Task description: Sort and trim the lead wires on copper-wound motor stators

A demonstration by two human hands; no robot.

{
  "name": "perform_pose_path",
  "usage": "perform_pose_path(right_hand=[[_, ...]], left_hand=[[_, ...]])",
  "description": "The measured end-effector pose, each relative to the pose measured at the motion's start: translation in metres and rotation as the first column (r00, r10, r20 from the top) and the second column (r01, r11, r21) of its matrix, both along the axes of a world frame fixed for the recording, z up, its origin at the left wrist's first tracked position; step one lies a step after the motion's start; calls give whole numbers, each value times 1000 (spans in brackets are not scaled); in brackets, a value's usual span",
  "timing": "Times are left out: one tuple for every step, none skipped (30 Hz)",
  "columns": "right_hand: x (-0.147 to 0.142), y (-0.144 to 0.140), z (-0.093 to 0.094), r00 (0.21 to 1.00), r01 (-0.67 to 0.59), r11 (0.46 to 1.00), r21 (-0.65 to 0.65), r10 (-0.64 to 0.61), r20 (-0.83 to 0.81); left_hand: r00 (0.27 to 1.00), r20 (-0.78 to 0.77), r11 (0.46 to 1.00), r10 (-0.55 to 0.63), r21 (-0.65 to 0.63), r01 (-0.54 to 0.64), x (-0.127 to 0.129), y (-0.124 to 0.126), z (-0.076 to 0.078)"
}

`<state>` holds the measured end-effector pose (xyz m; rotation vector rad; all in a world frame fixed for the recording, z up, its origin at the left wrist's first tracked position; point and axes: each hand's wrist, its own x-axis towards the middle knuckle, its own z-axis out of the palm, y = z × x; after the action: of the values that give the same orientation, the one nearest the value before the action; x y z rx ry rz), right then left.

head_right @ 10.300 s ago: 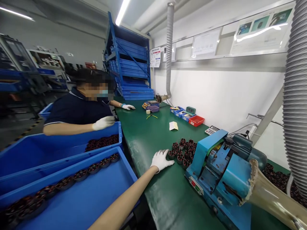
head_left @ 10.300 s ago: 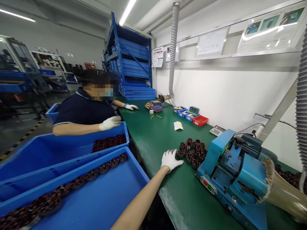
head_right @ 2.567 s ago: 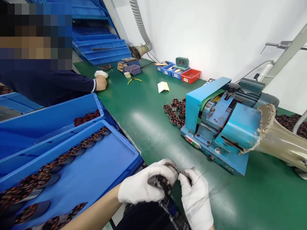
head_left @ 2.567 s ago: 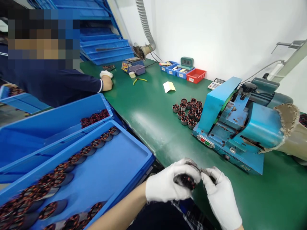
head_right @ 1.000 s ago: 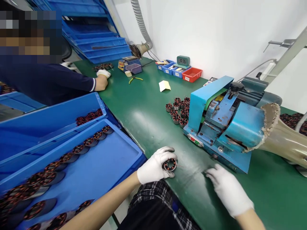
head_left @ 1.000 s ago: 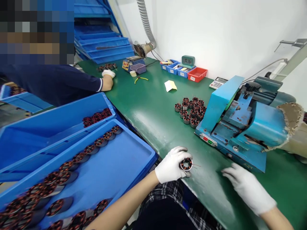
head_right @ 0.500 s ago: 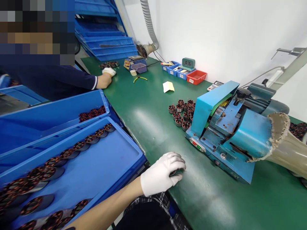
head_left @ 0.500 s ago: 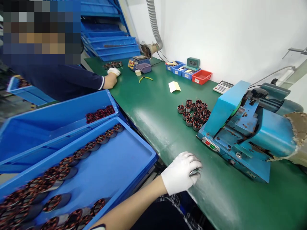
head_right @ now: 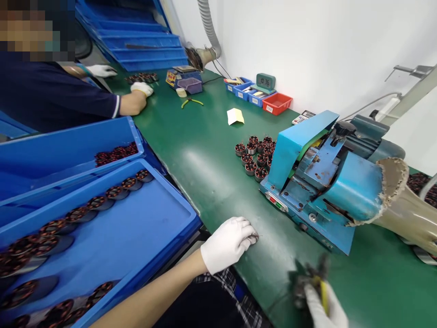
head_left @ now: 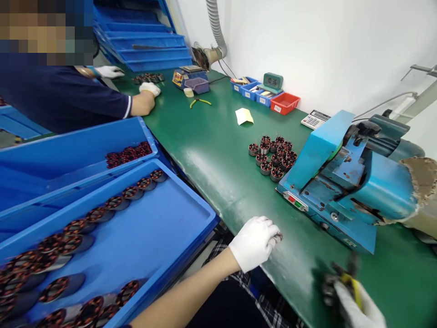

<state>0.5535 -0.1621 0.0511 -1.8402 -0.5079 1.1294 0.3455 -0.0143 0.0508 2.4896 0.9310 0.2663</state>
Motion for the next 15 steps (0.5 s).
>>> perform_pose_path(right_hand=[[-14,4,0,996,-21,1000,-6,21,-82],[-26,11,2,982,-58,998,-12,55,-181],[-37,19,5,953,-105,994,-16,96,-286],[-45,28,9,918,-154,988,-19,136,-373],[-51,36,14,885,-201,979,-20,172,-432],[-54,43,19,860,-248,968,-24,209,-466],[-55,49,23,842,-296,955,-31,245,-481],[-55,52,26,830,-340,940,-39,280,-483],[-54,55,27,820,-377,925,-46,311,-480],[-54,56,27,812,-410,911,-53,337,-477],[-53,56,26,806,-436,898,-62,359,-471],[-54,56,24,805,-453,889,-68,375,-460],[-54,55,22,810,-459,886,-67,386,-441],[-56,53,19,823,-452,890,-60,389,-415],[-58,52,17,842,-428,902,-50,378,-385]], left_hand=[[1000,-5,1000,-3,11,3,0,0,0],[1000,-14,1000,-5,23,5,0,-1,1],[1000,-25,999,-4,36,5,0,-1,1],[999,-35,999,-2,47,4,-1,-1,1],[999,-42,998,1,55,2,-1,-2,1],[999,-47,998,4,62,-1,-1,-2,1],[999,-50,998,6,68,-3,-1,-2,0],[999,-53,997,5,71,-2,-1,-2,0],[998,-56,997,3,72,1,-1,-2,0],[998,-59,997,0,72,5,-1,-2,0],[998,-62,997,-2,71,6,-1,-2,0],[998,-64,998,-4,68,8,-1,-3,0],[998,-66,998,-5,66,9,-1,-3,1],[998,-69,998,-6,67,10,-1,-3,1],[997,-75,997,-6,72,11,-1,-3,2]])
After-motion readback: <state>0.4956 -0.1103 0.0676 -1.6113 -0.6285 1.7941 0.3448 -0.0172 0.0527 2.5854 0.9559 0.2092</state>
